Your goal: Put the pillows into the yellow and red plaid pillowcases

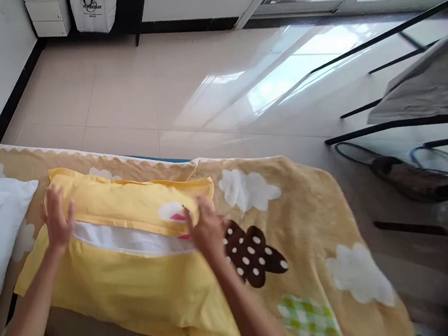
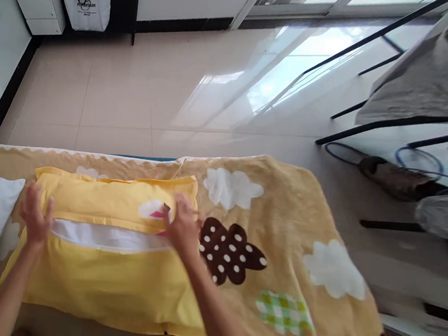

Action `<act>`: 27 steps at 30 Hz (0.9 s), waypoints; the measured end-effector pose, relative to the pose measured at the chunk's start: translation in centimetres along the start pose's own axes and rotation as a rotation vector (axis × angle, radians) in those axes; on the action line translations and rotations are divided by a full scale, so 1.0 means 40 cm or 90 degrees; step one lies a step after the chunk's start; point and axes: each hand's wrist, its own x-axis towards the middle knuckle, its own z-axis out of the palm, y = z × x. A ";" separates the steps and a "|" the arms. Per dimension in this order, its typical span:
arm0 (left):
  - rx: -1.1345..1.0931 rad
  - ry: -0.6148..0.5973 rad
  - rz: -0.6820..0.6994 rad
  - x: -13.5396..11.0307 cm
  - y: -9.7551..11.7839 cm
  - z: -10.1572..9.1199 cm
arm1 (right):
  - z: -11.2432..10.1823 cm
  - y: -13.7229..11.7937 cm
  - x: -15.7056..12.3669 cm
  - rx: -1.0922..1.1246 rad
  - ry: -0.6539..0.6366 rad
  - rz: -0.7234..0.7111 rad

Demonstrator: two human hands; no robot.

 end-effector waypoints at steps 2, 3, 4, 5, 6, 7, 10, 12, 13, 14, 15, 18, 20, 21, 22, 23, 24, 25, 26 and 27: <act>0.017 -0.151 0.073 -0.098 -0.015 0.052 | 0.056 -0.029 -0.094 -0.036 -0.072 -0.079; 0.023 -0.176 0.051 -0.140 -0.039 0.091 | 0.092 -0.018 -0.140 -0.075 -0.073 -0.095; 0.024 -0.181 0.018 -0.175 -0.072 0.137 | 0.132 0.009 -0.179 -0.111 -0.051 -0.081; 0.028 -0.179 0.003 -0.200 -0.108 0.186 | 0.174 0.048 -0.212 -0.128 -0.035 -0.061; 0.034 -0.164 -0.012 -0.219 -0.144 0.234 | 0.214 0.094 -0.236 -0.132 -0.020 -0.061; 0.040 -0.147 -0.022 -0.231 -0.177 0.276 | 0.249 0.141 -0.255 -0.131 -0.007 -0.062; 0.058 -0.133 -0.031 -0.246 -0.237 0.351 | 0.312 0.247 -0.287 -0.133 0.010 -0.107; 0.066 -0.170 -0.042 -0.249 -0.246 0.359 | 0.321 0.276 -0.298 -0.146 -0.002 -0.110; 0.067 -0.190 -0.052 -0.250 -0.245 0.356 | 0.319 0.281 -0.304 -0.149 -0.011 -0.110; 0.066 -0.210 -0.060 -0.252 -0.242 0.351 | 0.316 0.284 -0.309 -0.150 -0.018 -0.109; 0.065 -0.225 -0.068 -0.254 -0.239 0.346 | 0.312 0.286 -0.314 -0.150 -0.024 -0.110; 0.074 -0.260 -0.085 -0.261 -0.233 0.336 | 0.307 0.305 -0.327 -0.157 -0.030 -0.125; 0.088 -0.291 -0.090 -0.263 -0.232 0.334 | 0.309 0.322 -0.331 -0.161 -0.038 -0.132; 0.099 -0.307 -0.091 -0.262 -0.233 0.332 | 0.311 0.329 -0.330 -0.160 -0.043 -0.130; 0.110 -0.322 -0.091 -0.260 -0.234 0.331 | 0.314 0.331 -0.328 -0.157 -0.048 -0.122; 0.122 -0.332 -0.090 -0.257 -0.235 0.330 | 0.316 0.330 -0.324 -0.153 -0.055 -0.111; 0.129 -0.330 -0.085 -0.254 -0.236 0.330 | 0.319 0.327 -0.317 -0.151 -0.064 -0.098; 0.128 -0.314 -0.071 -0.250 -0.237 0.331 | 0.321 0.321 -0.308 -0.154 -0.071 -0.084; 0.119 -0.287 -0.049 -0.247 -0.237 0.333 | 0.323 0.314 -0.297 -0.160 -0.075 -0.075; 0.102 -0.241 -0.019 -0.244 -0.235 0.336 | 0.324 0.308 -0.285 -0.169 -0.068 -0.077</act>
